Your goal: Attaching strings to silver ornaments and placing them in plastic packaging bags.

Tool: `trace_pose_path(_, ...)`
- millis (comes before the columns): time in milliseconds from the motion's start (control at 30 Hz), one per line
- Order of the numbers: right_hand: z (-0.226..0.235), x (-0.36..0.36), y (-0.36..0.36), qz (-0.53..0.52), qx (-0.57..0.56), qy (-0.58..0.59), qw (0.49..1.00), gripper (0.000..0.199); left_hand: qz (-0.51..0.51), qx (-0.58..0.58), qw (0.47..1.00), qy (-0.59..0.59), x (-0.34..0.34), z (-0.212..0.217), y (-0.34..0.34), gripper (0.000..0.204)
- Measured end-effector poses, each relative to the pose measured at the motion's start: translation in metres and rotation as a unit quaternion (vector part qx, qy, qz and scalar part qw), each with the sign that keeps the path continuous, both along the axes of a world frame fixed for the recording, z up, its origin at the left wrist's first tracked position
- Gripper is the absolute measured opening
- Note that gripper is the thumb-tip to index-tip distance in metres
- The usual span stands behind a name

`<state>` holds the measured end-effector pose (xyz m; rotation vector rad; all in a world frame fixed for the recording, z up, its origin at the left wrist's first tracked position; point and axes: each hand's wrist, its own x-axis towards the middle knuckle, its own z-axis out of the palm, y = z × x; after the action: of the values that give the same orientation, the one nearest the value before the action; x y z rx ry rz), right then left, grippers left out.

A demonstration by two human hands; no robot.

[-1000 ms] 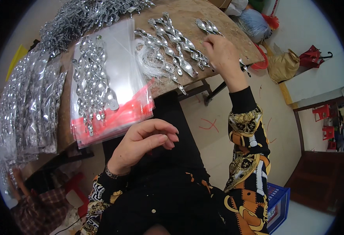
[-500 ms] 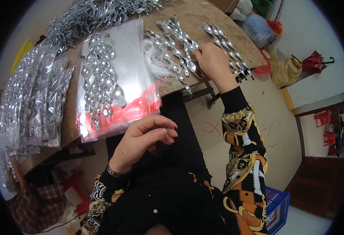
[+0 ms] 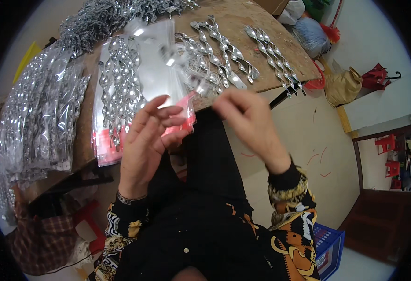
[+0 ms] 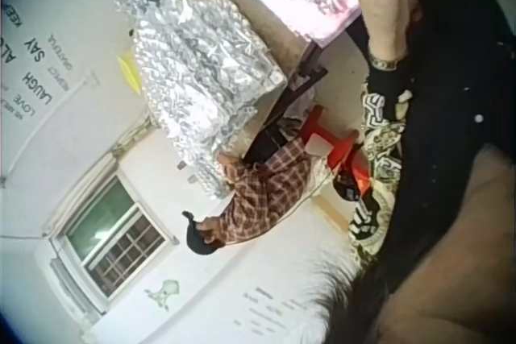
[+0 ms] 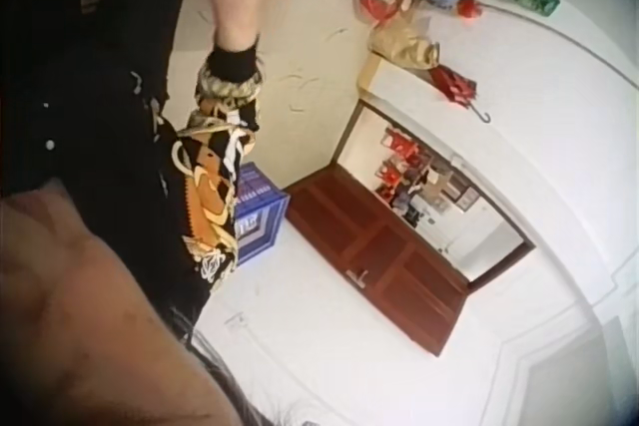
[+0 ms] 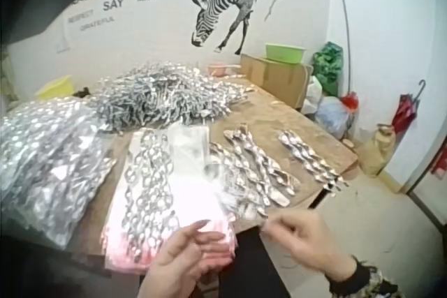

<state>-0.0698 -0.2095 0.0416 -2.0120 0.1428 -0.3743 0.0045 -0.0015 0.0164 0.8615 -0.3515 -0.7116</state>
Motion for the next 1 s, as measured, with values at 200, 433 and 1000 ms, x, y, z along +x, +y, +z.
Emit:
trace_pose_path(200, -0.013, -0.031, 0.045, 0.112, 0.006, 0.065, 0.992, 0.007, 0.086, -0.062, 0.992, 0.066, 0.005, 0.003, -0.002, 0.043)
trace_pose_path(433, -0.012, -0.013, 0.034, 0.082, -0.067, -0.029, 0.994, 0.007, 0.107, -0.067, 0.989, 0.076, 0.011, -0.011, 0.004, 0.022)
trace_pose_path(1000, -0.050, 0.083, -0.008, -0.097, -0.329, -0.037, 0.939, 0.017, 0.096, -0.035, 0.993, 0.064, 0.006, -0.023, 0.003, 0.020)
